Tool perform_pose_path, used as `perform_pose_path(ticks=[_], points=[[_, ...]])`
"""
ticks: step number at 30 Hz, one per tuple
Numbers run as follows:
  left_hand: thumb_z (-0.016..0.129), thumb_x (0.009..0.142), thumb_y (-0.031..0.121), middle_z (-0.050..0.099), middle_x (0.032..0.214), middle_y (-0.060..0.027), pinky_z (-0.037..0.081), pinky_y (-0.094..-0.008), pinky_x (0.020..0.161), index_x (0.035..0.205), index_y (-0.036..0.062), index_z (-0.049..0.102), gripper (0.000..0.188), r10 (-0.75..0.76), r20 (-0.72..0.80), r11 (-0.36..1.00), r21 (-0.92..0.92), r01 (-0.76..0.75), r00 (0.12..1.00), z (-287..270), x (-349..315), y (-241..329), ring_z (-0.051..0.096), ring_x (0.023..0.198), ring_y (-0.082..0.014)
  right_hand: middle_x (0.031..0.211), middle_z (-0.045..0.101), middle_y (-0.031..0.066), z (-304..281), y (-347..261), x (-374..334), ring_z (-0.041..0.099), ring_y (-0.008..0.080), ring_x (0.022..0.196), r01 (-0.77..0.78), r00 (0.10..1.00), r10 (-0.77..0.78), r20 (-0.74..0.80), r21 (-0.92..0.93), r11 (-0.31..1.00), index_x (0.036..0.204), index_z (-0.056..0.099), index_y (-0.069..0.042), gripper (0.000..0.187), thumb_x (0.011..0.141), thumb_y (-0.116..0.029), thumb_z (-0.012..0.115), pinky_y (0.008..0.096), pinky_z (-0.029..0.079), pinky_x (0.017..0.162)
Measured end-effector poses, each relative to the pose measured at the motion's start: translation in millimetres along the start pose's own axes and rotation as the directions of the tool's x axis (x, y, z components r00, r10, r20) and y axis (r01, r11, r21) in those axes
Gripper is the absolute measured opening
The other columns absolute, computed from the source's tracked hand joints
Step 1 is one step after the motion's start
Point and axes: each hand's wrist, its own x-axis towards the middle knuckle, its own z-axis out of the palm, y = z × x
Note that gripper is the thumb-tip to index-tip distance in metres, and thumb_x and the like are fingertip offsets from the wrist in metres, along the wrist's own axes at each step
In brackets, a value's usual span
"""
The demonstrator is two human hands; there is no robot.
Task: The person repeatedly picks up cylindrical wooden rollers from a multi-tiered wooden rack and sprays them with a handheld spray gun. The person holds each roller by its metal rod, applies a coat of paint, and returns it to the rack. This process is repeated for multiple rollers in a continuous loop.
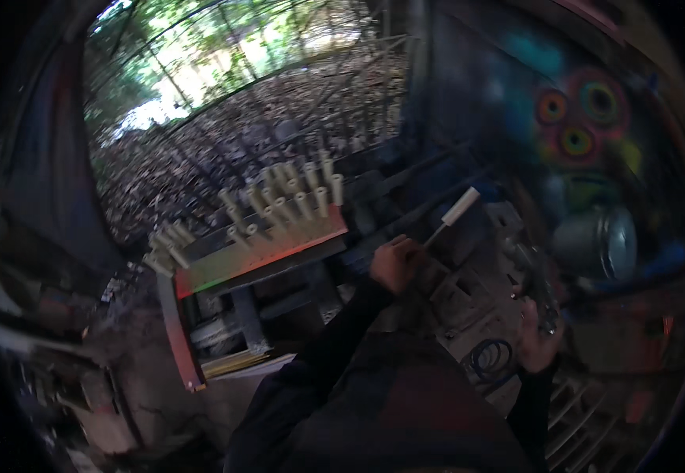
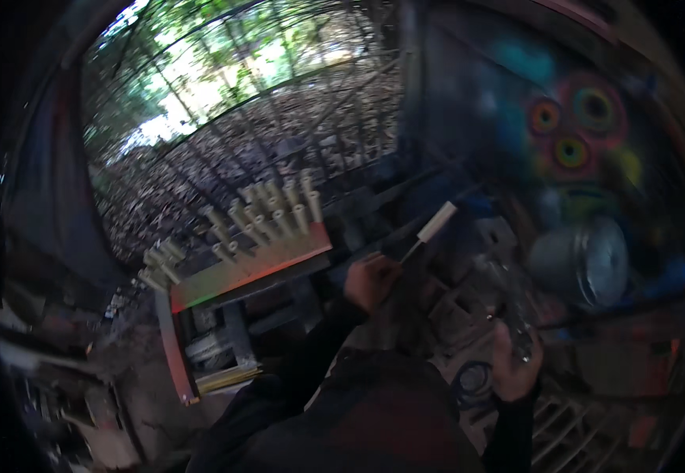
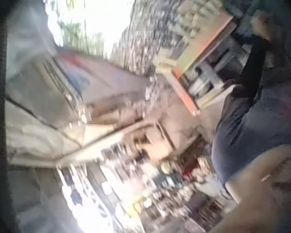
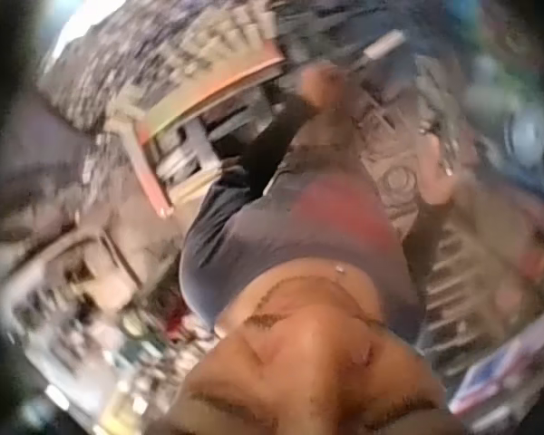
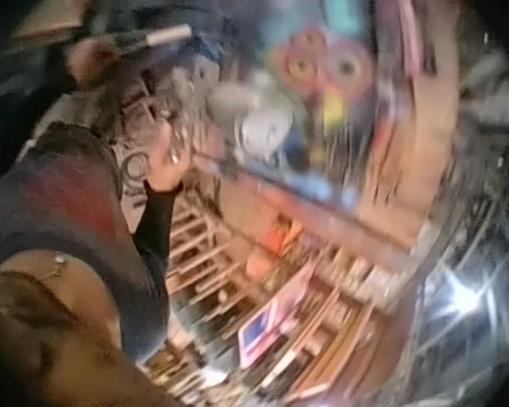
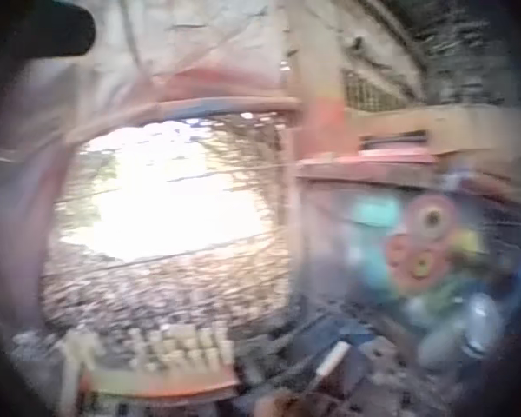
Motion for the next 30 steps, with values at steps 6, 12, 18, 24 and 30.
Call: perform_pose_path(ticks=[6,12,18,24,30], points=[[0.068,0.079,0.006,0.062,0.078,-0.0102,0.050,-0.0327,0.063,0.085,0.0036,0.064,0.008,-0.048,-0.246,0.998,0.015,0.053,0.968,-78.7,-77.2,-24.8,0.062,0.070,-0.0266,0.076,0.060,0.0024,42.3,12.4,-26.9,0.042,0.0059,0.043,-0.531,0.847,0.521,0.101,0.194,0.825,0.106,0.060,0.001,0.029,0.093,-0.025,0.056,0.0222,0.029,0.037],[0.066,0.083,0.004,0.063,0.074,-0.0082,0.048,-0.0267,0.063,0.086,0.0015,0.063,0.005,-0.259,-0.704,0.941,-0.029,0.337,0.662,-184.2,-134.8,-92.7,0.061,0.067,-0.0135,0.066,0.056,0.0049,77.1,49.8,-51.5,0.045,0.0093,0.040,-0.654,0.753,0.652,0.087,-0.005,0.756,0.113,0.058,0.000,0.038,0.094,-0.032,0.054,0.0241,0.032,0.036],[0.067,0.083,0.013,0.066,0.076,-0.0116,0.049,-0.0312,0.064,0.089,0.0047,0.064,0.010,-0.368,-0.656,0.839,0.071,0.539,0.659,-249.4,-119.2,-185.0,0.065,0.069,-0.0212,0.050,0.046,0.0007,108.3,45.5,-55.0,0.040,0.0092,0.036,-0.574,0.812,0.580,0.065,-0.095,0.813,0.097,0.063,-0.006,0.033,0.094,-0.036,0.051,0.0260,0.030,0.036],[0.064,0.084,0.018,0.066,0.079,-0.0126,0.049,-0.0348,0.064,0.091,0.0088,0.065,0.011,-0.462,-0.533,0.830,0.019,0.557,0.708,-272.1,-94.1,-230.4,0.066,0.072,-0.0265,0.056,0.052,0.0031,154.8,-20.8,-69.2,0.043,0.0095,0.039,-0.417,0.909,0.416,0.021,0.041,0.908,0.096,0.062,0.001,0.032,0.092,-0.030,0.057,0.0270,0.031,0.037],[0.062,0.085,0.018,0.066,0.077,-0.0127,0.049,-0.0356,0.065,0.088,0.0085,0.065,0.011,-0.466,-0.508,0.827,0.040,0.560,0.725,-273.4,-93.0,-240.2,0.065,0.071,-0.0277,0.058,0.053,0.0024,155.9,16.7,-96.2,0.041,0.0082,0.040,-0.501,0.866,0.496,0.071,0.125,0.857,0.101,0.062,0.000,0.029,0.092,-0.028,0.059,0.0266,0.031,0.037]])
